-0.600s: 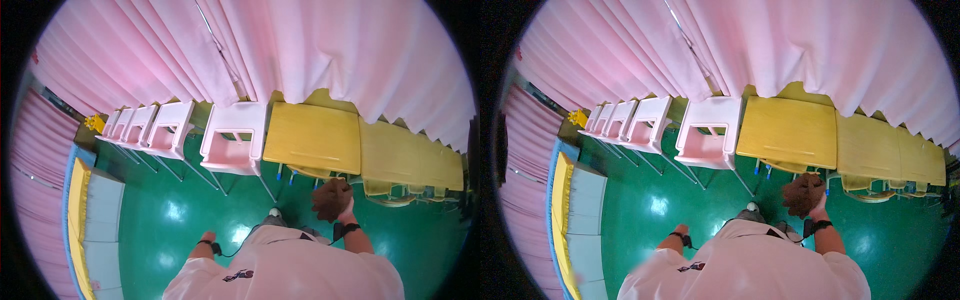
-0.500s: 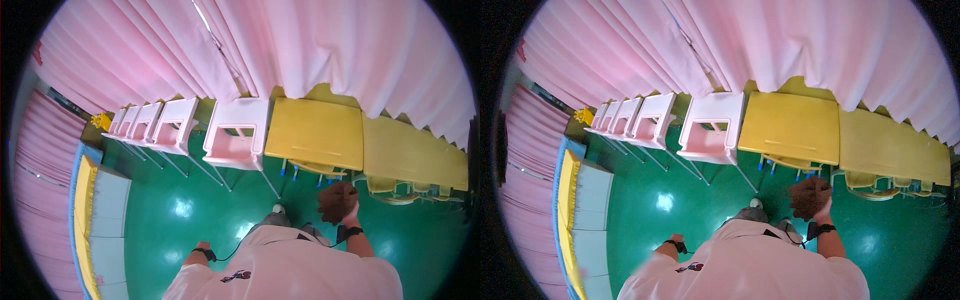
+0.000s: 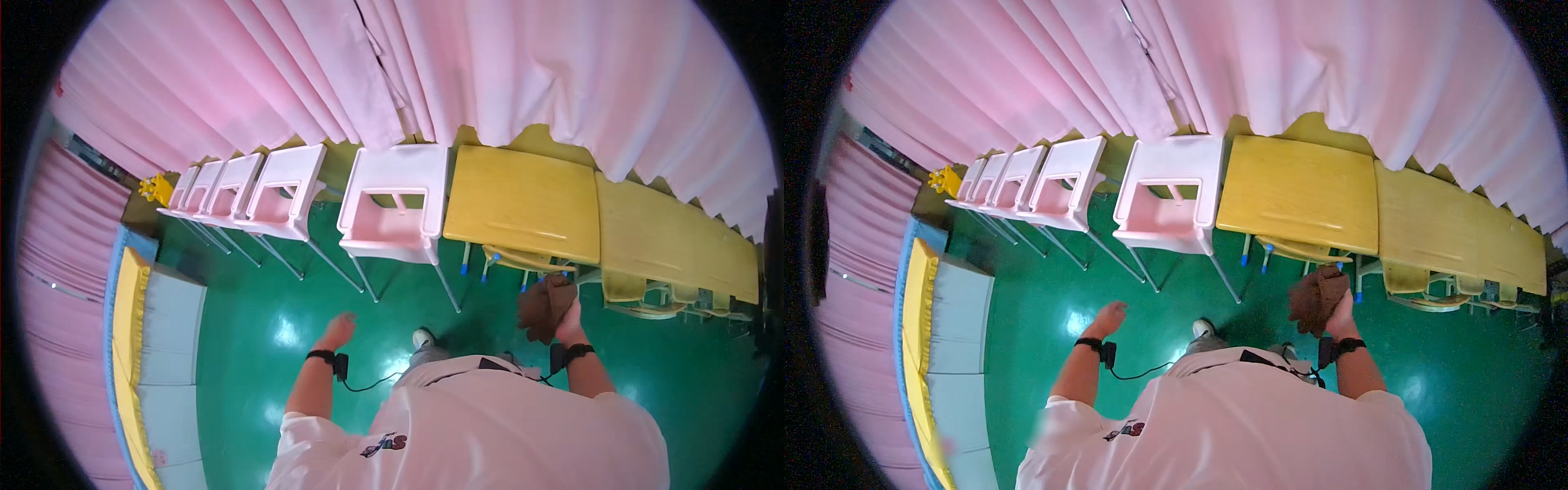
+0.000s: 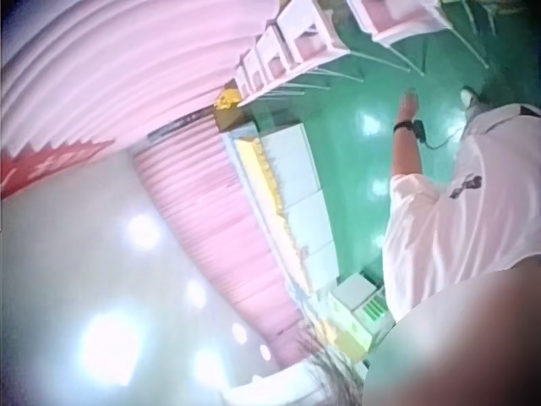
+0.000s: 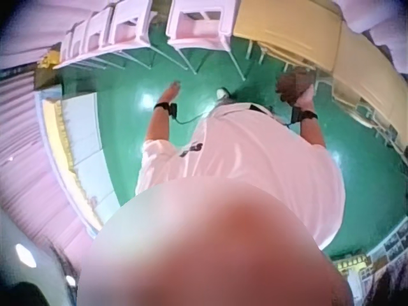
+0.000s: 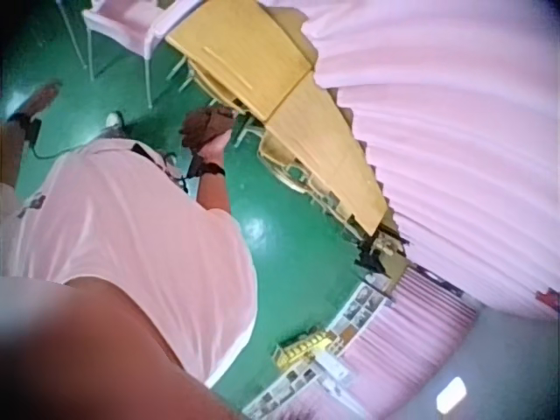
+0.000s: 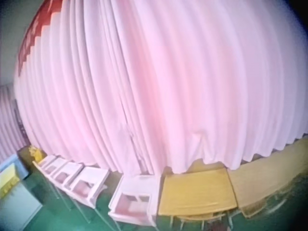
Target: Wiping down pink children's high chairs with a cloth.
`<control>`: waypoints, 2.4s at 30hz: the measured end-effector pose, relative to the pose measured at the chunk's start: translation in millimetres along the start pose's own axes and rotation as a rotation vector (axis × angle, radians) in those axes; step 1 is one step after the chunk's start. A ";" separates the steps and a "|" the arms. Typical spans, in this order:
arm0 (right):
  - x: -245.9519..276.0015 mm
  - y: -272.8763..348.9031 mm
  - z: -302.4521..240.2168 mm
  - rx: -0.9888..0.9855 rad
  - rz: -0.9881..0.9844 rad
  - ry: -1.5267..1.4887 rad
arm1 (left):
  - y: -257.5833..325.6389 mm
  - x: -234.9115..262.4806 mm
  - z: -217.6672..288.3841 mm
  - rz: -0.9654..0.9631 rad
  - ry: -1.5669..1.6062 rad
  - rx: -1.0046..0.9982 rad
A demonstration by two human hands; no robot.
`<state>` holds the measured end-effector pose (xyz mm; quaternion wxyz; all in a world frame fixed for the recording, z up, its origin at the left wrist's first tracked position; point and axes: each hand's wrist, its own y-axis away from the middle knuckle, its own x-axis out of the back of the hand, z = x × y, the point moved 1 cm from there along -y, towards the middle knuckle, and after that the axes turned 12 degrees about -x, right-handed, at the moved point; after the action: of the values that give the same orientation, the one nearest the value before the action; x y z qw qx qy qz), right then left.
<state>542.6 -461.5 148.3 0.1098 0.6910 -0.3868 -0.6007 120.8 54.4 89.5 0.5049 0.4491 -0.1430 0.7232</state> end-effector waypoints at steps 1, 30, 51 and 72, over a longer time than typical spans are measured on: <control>-14.8 -3.8 5.0 0.024 0.014 0.005 | -30.8 17.7 23.5 0.089 -0.021 -0.102; -173.3 -201.1 65.7 0.015 0.051 0.171 | -260.6 98.4 70.0 -0.357 -0.451 -0.497; -201.4 -366.9 88.8 0.233 0.031 1.760 | -221.6 85.5 59.8 -0.620 -0.232 -0.590; -209.9 -376.8 125.2 0.116 -0.124 2.362 | -229.6 95.5 75.7 -0.664 -0.247 -0.425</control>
<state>584.1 -27.4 40.6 0.3383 0.8393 -0.0380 0.4240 347.9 165.1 150.8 0.7714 0.4399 -0.1960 0.4159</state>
